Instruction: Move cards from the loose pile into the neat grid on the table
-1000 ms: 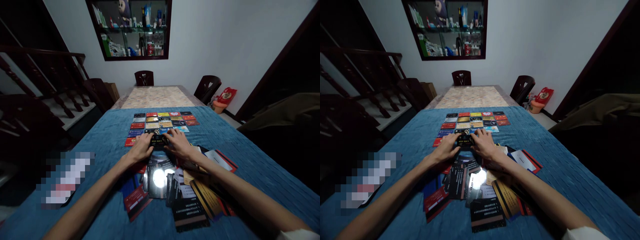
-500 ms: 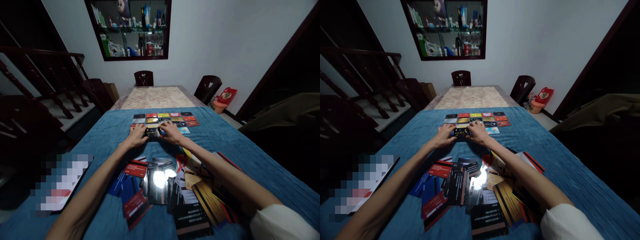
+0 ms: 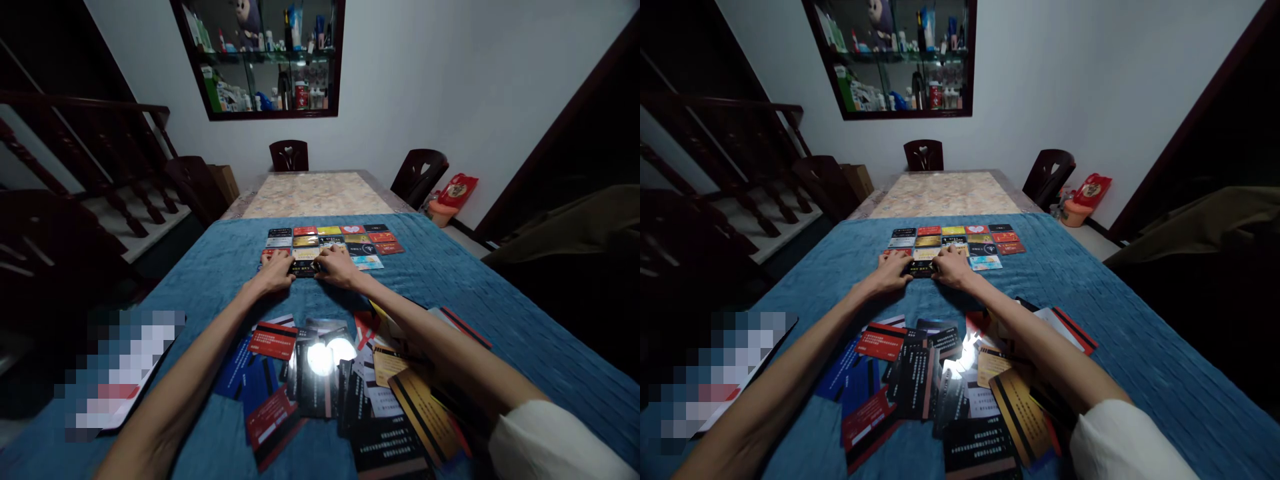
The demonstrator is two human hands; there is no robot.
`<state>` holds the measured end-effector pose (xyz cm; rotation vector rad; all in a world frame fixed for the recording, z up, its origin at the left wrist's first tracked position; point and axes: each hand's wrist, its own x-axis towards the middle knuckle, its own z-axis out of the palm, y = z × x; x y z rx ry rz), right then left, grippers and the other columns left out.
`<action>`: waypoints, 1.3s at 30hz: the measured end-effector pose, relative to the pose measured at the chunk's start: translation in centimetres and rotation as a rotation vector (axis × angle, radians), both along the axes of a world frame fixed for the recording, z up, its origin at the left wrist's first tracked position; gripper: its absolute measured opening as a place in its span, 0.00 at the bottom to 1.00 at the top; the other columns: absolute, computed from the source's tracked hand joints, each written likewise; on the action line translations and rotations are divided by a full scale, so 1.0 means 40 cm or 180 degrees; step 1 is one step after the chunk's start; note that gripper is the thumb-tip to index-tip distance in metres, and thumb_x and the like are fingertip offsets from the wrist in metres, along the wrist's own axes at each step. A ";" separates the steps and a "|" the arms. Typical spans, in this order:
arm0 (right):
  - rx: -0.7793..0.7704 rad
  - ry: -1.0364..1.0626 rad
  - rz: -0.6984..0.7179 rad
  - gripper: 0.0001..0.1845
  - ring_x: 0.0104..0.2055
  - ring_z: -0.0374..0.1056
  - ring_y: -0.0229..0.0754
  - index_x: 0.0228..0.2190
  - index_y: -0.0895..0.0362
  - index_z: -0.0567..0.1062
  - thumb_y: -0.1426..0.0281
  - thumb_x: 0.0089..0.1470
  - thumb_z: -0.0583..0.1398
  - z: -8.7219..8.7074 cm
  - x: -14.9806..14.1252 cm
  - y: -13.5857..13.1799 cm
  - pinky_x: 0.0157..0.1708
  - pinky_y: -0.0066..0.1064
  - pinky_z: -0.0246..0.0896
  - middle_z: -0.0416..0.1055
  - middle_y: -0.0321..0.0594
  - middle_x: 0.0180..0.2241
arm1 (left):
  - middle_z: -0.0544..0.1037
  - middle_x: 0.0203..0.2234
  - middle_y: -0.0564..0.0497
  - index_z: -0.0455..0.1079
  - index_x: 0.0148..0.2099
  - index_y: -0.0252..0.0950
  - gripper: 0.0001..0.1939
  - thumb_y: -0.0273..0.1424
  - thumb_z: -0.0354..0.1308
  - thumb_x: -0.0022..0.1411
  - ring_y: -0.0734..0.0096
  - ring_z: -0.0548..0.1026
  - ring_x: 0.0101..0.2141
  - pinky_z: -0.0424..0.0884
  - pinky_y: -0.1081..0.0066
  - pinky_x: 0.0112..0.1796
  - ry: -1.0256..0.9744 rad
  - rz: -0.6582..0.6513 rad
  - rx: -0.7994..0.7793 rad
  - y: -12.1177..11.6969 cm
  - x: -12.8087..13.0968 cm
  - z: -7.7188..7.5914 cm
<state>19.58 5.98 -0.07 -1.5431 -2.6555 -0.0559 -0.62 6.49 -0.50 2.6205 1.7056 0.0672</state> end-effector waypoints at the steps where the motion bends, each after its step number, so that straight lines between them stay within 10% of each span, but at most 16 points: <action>1: 0.0000 -0.0008 0.0002 0.21 0.55 0.58 0.56 0.50 0.52 0.75 0.59 0.57 0.61 -0.001 0.000 0.002 0.44 0.40 0.55 0.70 0.47 0.53 | 0.70 0.51 0.38 0.68 0.53 0.36 0.19 0.31 0.56 0.58 0.46 0.63 0.55 0.60 0.45 0.51 0.0011 0.0009 -0.0009 0.001 0.001 -0.002; 39: 0.0040 -0.0118 0.0178 0.15 0.54 0.57 0.58 0.43 0.52 0.80 0.67 0.56 0.58 0.006 -0.009 -0.002 0.44 0.44 0.53 0.75 0.48 0.47 | 0.74 0.46 0.42 0.75 0.45 0.40 0.14 0.27 0.55 0.57 0.47 0.63 0.53 0.56 0.44 0.52 -0.0117 -0.0379 0.0240 -0.006 0.003 -0.013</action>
